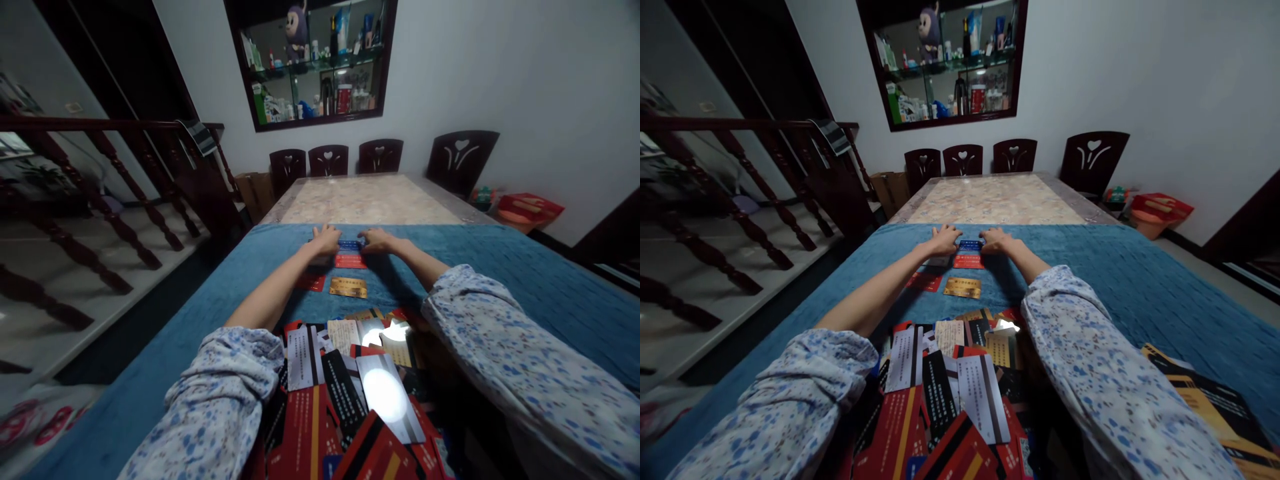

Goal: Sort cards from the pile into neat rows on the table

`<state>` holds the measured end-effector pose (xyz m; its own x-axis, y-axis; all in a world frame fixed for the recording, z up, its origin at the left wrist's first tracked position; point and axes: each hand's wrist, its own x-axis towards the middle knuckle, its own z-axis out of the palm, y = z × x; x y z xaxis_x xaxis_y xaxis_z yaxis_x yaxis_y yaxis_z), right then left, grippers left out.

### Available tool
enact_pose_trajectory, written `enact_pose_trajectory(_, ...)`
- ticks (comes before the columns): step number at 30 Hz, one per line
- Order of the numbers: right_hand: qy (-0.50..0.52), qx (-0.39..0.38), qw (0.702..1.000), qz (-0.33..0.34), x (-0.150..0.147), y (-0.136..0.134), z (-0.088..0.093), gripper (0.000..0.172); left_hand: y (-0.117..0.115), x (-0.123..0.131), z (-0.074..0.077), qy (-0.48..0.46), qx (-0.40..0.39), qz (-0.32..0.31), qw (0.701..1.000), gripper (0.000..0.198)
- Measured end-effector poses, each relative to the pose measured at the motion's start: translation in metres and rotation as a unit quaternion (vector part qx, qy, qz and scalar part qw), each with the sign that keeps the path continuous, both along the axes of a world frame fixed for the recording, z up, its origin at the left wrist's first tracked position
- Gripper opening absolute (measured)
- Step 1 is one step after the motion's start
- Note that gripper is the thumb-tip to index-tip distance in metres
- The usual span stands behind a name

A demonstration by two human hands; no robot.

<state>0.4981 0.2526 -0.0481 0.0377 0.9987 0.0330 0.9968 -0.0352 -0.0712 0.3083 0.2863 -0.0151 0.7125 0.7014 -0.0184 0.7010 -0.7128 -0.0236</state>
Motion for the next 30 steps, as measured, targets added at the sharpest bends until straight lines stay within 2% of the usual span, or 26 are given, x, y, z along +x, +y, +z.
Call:
enact_pose_trajectory(7,-0.017,0.002,0.999,0.027,-0.027,-0.033,0.021,0.047,-0.031,-0.037,0.012,-0.020,0.042,-0.040,0.998,0.036)
enact_pose_trajectory(17,-0.001,0.047,0.989,0.139,-0.079,-0.081,0.048,0.036,-0.097,-0.102,0.015,-0.045,0.032,-0.060,0.997,0.037)
enact_pose_trajectory(23,0.056,0.073,0.969,0.230,-0.102,-0.102,0.046,0.030,-0.140,-0.150,0.016,-0.054,0.011,-0.041,0.998,0.030)
enact_pose_trajectory(30,0.123,0.068,0.934,0.327,-0.132,-0.131,0.034,0.024,-0.183,-0.192,0.011,-0.065,-0.048,-0.069,0.994,0.030)
